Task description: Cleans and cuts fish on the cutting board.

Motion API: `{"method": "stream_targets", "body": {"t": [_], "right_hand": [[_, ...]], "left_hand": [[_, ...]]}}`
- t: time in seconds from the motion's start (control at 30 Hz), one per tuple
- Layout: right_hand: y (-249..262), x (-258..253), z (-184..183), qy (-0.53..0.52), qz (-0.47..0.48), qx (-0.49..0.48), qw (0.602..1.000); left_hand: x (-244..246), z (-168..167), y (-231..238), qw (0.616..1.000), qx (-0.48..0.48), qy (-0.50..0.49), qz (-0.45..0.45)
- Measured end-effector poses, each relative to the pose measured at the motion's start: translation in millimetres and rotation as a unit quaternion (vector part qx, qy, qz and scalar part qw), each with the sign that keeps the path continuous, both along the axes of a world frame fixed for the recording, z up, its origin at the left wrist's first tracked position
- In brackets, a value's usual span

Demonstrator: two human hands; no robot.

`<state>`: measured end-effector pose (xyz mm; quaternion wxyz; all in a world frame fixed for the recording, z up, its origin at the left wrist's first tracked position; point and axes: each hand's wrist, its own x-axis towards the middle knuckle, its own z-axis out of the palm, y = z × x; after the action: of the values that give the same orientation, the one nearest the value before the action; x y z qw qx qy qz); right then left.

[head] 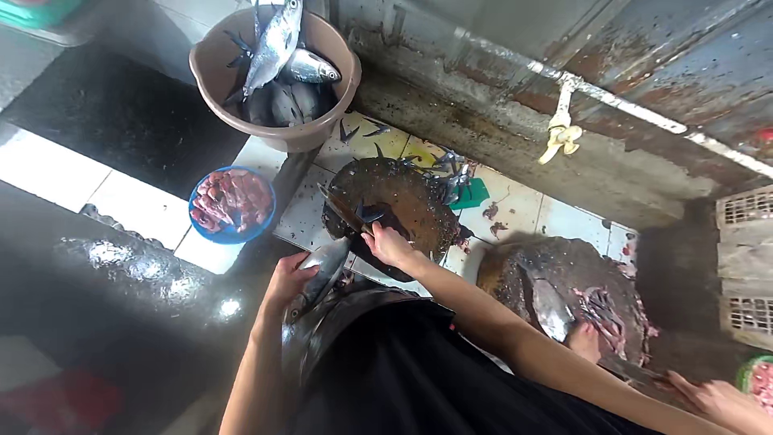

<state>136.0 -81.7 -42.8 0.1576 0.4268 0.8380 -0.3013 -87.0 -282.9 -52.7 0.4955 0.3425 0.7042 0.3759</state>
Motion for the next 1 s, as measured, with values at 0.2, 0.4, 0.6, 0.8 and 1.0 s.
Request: {"method": "stream_targets", "body": {"t": [0.2, 0.4, 0.6, 0.8, 1.0], "right_hand": [[50.2, 70.4, -25.2, 0.044, -0.136, -0.038, 0.989], [91.6, 125.9, -9.1, 0.053, -0.333, 0.077, 0.938], [37.6, 143.2, -10.6, 0.098, -0.283, 0.188, 0.935], [13.7, 150.3, -34.5, -0.019, -0.294, 0.064, 0.954], [14.1, 148.4, -34.3, -0.013, -0.295, 0.074, 0.952]], "left_hand": [[4.7, 36.8, 11.8, 0.991, 0.125, -0.046, 0.025], [26.7, 38.5, 126.5, 0.982, 0.067, 0.134, -0.111], [73.5, -24.3, 146.2, 0.868, -0.072, 0.446, -0.206], [75.6, -28.9, 138.2, 0.816, -0.030, 0.519, -0.254], [51.5, -9.6, 151.4, 0.845, -0.054, 0.440, -0.300]]}}
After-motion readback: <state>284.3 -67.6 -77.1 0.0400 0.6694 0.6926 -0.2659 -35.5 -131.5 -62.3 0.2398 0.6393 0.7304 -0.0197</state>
